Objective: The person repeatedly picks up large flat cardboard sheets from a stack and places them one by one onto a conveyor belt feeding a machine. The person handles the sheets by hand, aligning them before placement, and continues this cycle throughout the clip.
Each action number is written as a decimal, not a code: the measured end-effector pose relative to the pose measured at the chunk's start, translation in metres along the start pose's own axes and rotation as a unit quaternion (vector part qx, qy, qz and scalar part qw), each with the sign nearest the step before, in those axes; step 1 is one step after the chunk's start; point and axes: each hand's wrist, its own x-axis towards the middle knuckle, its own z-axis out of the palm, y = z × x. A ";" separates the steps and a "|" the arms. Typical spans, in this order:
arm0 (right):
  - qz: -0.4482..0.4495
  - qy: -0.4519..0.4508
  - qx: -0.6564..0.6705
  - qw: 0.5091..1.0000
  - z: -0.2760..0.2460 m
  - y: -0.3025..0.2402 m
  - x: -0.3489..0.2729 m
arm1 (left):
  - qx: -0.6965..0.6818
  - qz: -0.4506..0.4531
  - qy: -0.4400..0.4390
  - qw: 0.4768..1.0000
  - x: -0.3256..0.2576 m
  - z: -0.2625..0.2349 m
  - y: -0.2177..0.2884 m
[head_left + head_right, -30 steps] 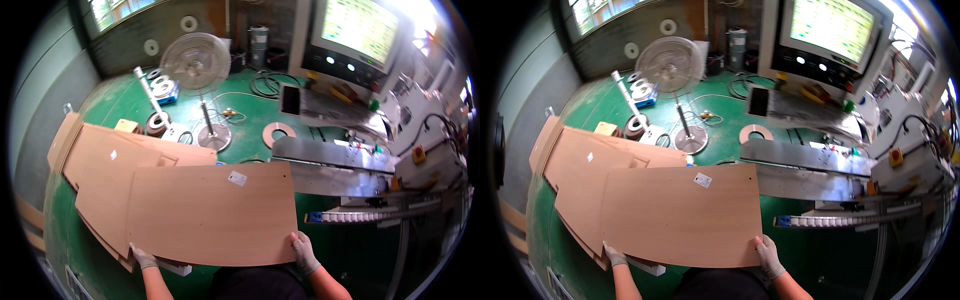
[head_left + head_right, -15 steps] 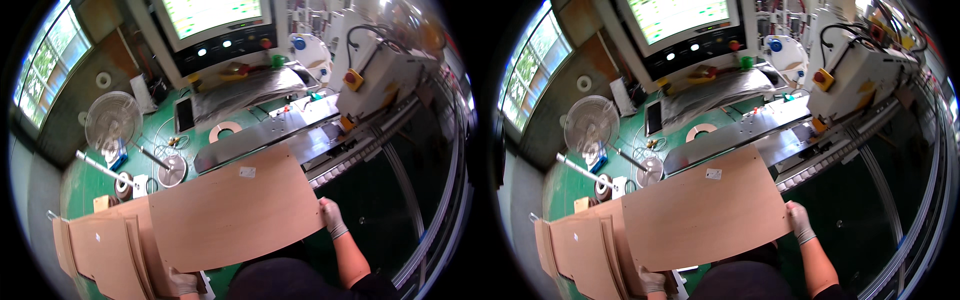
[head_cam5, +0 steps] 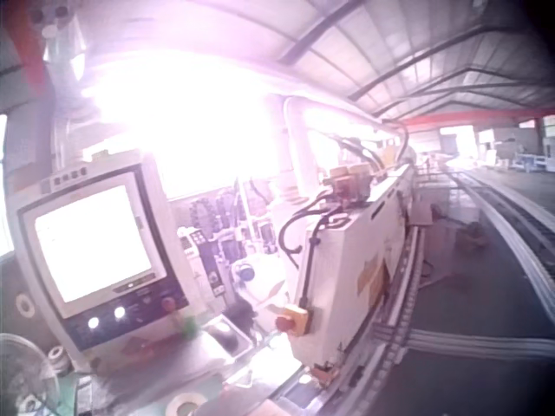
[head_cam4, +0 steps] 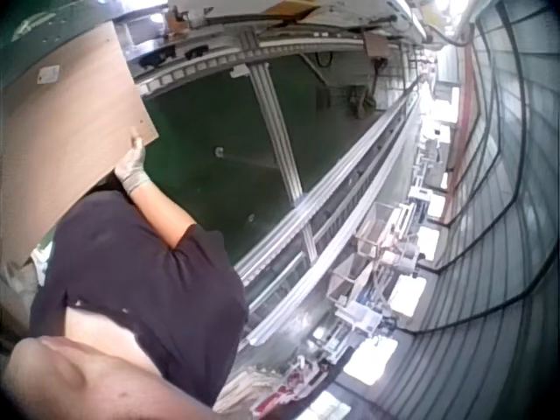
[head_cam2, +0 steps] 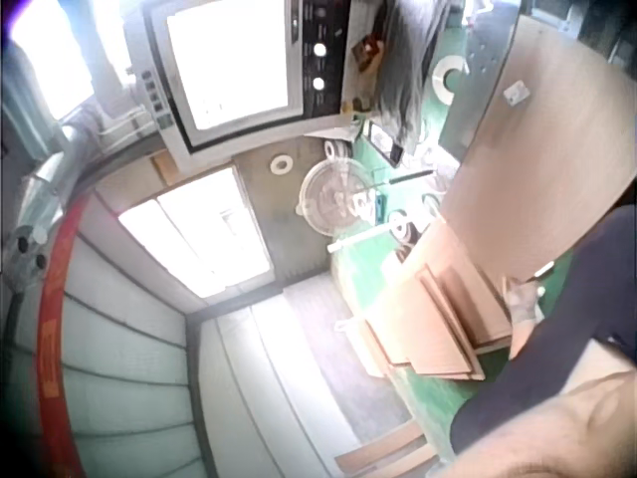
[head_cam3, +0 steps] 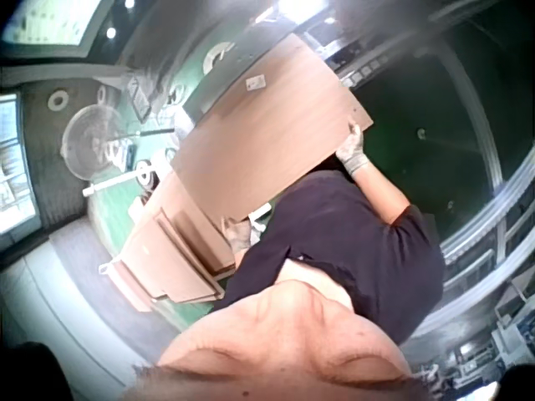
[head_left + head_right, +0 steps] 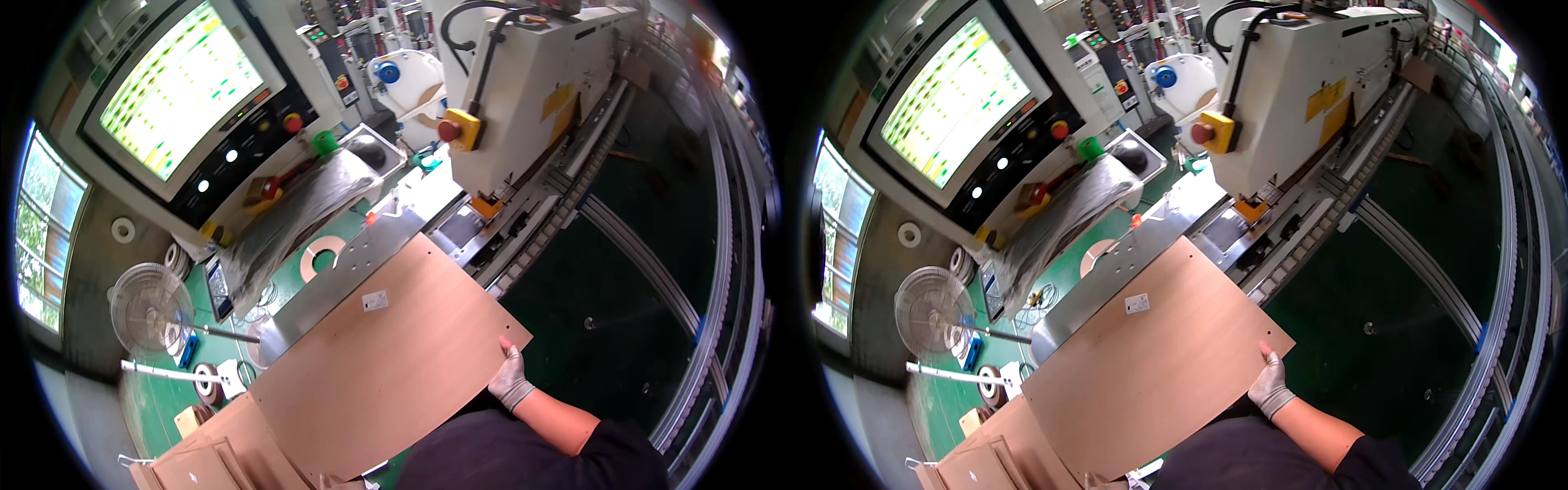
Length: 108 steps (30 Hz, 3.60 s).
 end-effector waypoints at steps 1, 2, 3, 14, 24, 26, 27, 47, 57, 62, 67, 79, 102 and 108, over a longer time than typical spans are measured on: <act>0.000 0.008 0.001 1.000 0.002 -0.012 0.002 | -0.119 -0.060 0.025 0.991 -0.019 0.041 0.015; 0.000 0.009 0.010 1.000 0.007 -0.026 0.003 | -0.238 -0.118 0.055 0.962 -0.029 0.067 0.020; 0.005 0.009 0.017 1.000 0.013 -0.042 0.006 | -0.290 -0.149 -0.016 0.945 -0.032 0.071 0.012; -0.101 -0.027 -0.025 0.994 0.020 -0.231 0.072 | 0.061 -0.269 -0.116 0.954 -0.050 0.190 -0.036; -0.318 -0.050 -0.157 0.934 0.020 -0.343 0.113 | 0.408 -0.178 -0.344 0.827 -0.022 0.272 -0.062; -0.304 -0.072 -0.161 0.936 0.025 -0.337 0.104 | 0.415 -0.122 -0.421 0.797 -0.023 0.300 -0.049; -0.282 -0.086 -0.166 0.941 0.022 -0.328 0.101 | 0.418 -0.095 -0.460 0.778 -0.024 0.308 -0.047; -0.089 -0.046 -0.029 0.995 -0.004 -0.160 0.067 | 0.774 0.319 -0.143 0.528 0.091 0.342 0.002; -0.141 0.106 -0.085 0.981 0.009 -0.202 0.077 | 0.777 0.215 -0.222 0.548 0.097 0.348 0.027; -0.203 0.233 -0.101 0.946 -0.011 -0.261 0.112 | 0.773 0.204 -0.251 0.547 0.105 0.346 0.027; -0.370 0.194 -0.152 0.896 -0.020 -0.307 0.149 | 0.746 0.219 -0.230 0.585 0.101 0.321 0.022; -0.577 -0.227 -0.575 0.534 0.078 -0.054 0.083 | 0.614 0.464 -0.044 0.637 0.074 0.257 -0.027; -0.396 -0.256 -0.876 0.101 0.117 0.152 -0.021 | -0.344 0.276 0.609 0.660 -0.154 -0.447 -0.002; -0.405 -0.180 -0.889 0.115 0.110 0.169 -0.023 | -0.412 0.139 0.643 0.631 -0.123 -0.443 0.046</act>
